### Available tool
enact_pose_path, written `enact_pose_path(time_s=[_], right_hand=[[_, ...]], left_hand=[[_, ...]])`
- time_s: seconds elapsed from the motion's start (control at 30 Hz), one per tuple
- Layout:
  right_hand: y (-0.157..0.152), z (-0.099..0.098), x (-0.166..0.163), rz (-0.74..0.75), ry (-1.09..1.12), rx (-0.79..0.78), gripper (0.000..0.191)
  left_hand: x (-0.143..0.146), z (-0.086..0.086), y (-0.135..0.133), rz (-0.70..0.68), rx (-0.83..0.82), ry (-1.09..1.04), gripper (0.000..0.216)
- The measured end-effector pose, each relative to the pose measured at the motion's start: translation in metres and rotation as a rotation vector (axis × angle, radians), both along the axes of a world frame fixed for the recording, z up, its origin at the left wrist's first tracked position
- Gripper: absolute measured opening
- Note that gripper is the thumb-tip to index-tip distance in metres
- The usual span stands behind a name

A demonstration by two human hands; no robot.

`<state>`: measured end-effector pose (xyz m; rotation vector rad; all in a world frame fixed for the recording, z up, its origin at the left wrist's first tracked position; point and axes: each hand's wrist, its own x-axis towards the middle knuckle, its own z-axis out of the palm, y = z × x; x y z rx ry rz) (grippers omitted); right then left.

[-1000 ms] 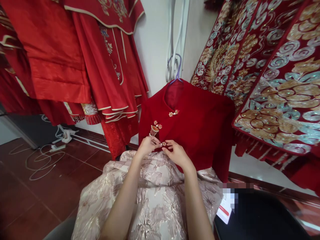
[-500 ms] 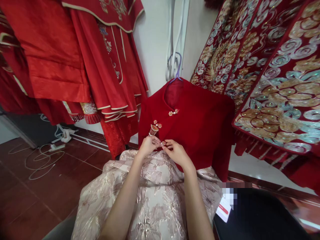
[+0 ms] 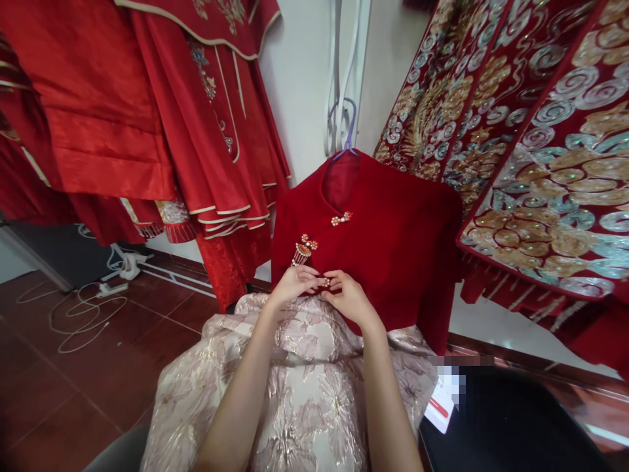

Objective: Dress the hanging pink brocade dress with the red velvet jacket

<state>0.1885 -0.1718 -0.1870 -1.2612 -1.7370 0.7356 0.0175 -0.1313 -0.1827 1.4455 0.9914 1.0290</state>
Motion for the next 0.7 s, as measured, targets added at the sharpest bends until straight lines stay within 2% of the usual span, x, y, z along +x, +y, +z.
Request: enact_pose_path(time_s=[0.07,0.13,0.27,0.37,0.53,0.7], right_hand=[[-0.001,0.002,0.000,-0.020,-0.002,0.015,0.033],[-0.004,0.007,-0.001,-0.029,-0.004,0.040,0.029],[-0.015,0.022,-0.002,-0.022,0.000,0.071,0.023],[-0.022,0.031,0.001,0.008,0.027,0.071,0.022],[-0.024,0.032,0.006,0.028,0.048,0.055,0.021],[-0.023,0.031,0.006,0.052,0.064,0.060,0.021]], left_hand=[[0.001,0.005,-0.003,-0.112,-0.090,-0.110,0.036],[0.003,0.011,-0.003,-0.119,-0.105,-0.220,0.035],[0.015,0.022,0.009,0.127,-0.060,-0.510,0.028],[0.024,0.025,0.020,0.182,-0.051,-0.650,0.021],[0.027,0.020,0.024,0.148,-0.077,-0.766,0.023],[0.026,0.019,0.024,0.193,-0.039,-0.693,0.024]])
